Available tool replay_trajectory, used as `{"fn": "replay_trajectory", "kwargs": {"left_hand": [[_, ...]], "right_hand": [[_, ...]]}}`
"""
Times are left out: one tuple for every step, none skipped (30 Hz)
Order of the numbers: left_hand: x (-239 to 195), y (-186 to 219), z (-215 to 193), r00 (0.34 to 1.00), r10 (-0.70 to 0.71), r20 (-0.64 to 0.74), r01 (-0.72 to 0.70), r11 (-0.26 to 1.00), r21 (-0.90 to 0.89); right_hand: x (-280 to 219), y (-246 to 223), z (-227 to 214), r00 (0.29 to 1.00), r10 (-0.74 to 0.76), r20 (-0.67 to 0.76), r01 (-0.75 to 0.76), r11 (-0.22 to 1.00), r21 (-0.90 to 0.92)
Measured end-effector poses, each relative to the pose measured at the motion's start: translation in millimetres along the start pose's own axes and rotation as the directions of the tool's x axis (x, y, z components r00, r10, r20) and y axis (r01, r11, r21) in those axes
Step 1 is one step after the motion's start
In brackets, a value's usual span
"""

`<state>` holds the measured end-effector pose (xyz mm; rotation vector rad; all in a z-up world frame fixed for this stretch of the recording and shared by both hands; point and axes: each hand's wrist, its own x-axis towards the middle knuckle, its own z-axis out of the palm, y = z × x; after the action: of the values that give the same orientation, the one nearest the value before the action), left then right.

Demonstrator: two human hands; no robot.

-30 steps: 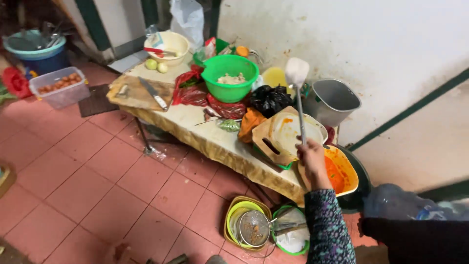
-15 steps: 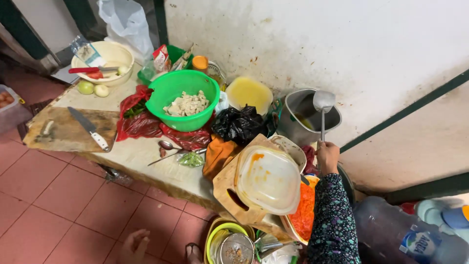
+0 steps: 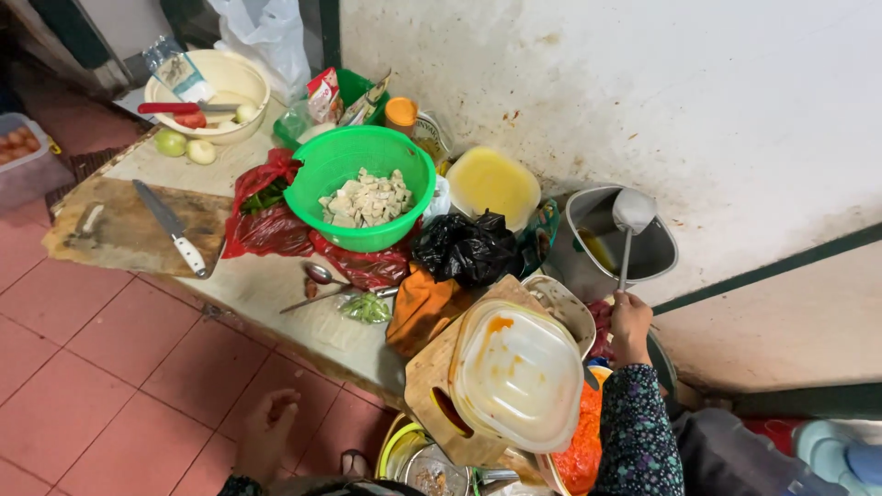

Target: Preparing ingredients and cooking a dish in a large pot.

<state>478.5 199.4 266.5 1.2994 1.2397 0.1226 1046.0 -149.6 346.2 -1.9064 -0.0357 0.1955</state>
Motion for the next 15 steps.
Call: {"fn": "replay_trajectory", "kwargs": {"left_hand": [[10, -9, -1, 1.0, -0.021, 0.006, 0.02, 1.0, 0.012], [19, -19, -4, 0.999, -0.042, 0.011, 0.041, 0.999, 0.028], [18, -6, -6, 0.999, -0.038, 0.017, 0.038, 0.999, 0.031], [14, 3, -11, 0.999, -0.044, 0.02, 0.043, 0.998, 0.045], [9, 12, -15, 0.999, -0.049, 0.023, 0.048, 0.997, 0.058], [23, 3, -17, 0.999, -0.042, 0.031, 0.04, 0.997, 0.066], [36, -5, -20, 0.999, 0.015, 0.042, -0.017, 0.999, 0.035], [47, -15, -23, 0.996, 0.071, 0.049, -0.071, 0.997, 0.001], [57, -14, -26, 0.996, 0.076, 0.055, -0.076, 0.997, 0.005], [66, -14, -28, 0.995, 0.086, 0.047, -0.086, 0.996, -0.001], [75, -14, -31, 0.995, 0.097, 0.039, -0.096, 0.995, -0.007], [73, -7, -33, 0.995, 0.097, 0.038, -0.097, 0.995, -0.009], [71, -1, -35, 0.995, 0.087, 0.039, -0.086, 0.996, -0.011], [68, 4, -37, 0.997, 0.072, 0.039, -0.072, 0.997, -0.014], [76, -8, -37, 0.997, 0.069, 0.036, -0.068, 0.997, -0.018]], "right_hand": [[1, -1, 1, 0.999, -0.019, -0.032, 0.02, 1.0, 0.009], [0, -1, 2, 0.997, -0.035, -0.065, 0.037, 0.999, 0.02], [4, -5, 6, 0.997, -0.035, -0.072, 0.036, 0.999, 0.02], [2, -2, 8, 0.998, -0.017, -0.055, 0.019, 0.999, 0.033], [-1, 1, 9, 0.999, 0.001, -0.037, 0.001, 0.999, 0.047], [3, -1, 15, 0.999, 0.003, -0.049, 0.0, 0.999, 0.052], [6, -3, 21, 0.999, -0.035, -0.041, 0.035, 0.999, -0.004], [9, -6, 28, 0.997, -0.073, -0.027, 0.071, 0.996, -0.061], [5, -13, 33, 0.997, -0.072, -0.035, 0.07, 0.996, -0.058], [3, -20, 39, 0.999, -0.049, 0.004, 0.05, 0.995, -0.087], [0, -27, 45, 0.999, -0.025, 0.044, 0.03, 0.993, -0.116], [-5, -35, 48, 0.999, -0.028, 0.045, 0.033, 0.993, -0.117], [-11, -43, 51, 1.0, 0.005, 0.022, -0.001, 0.983, -0.182], [-17, -51, 54, 0.999, 0.038, 0.001, -0.037, 0.968, -0.247], [-19, -51, 52, 0.999, 0.037, 0.005, -0.035, 0.967, -0.251]]}}
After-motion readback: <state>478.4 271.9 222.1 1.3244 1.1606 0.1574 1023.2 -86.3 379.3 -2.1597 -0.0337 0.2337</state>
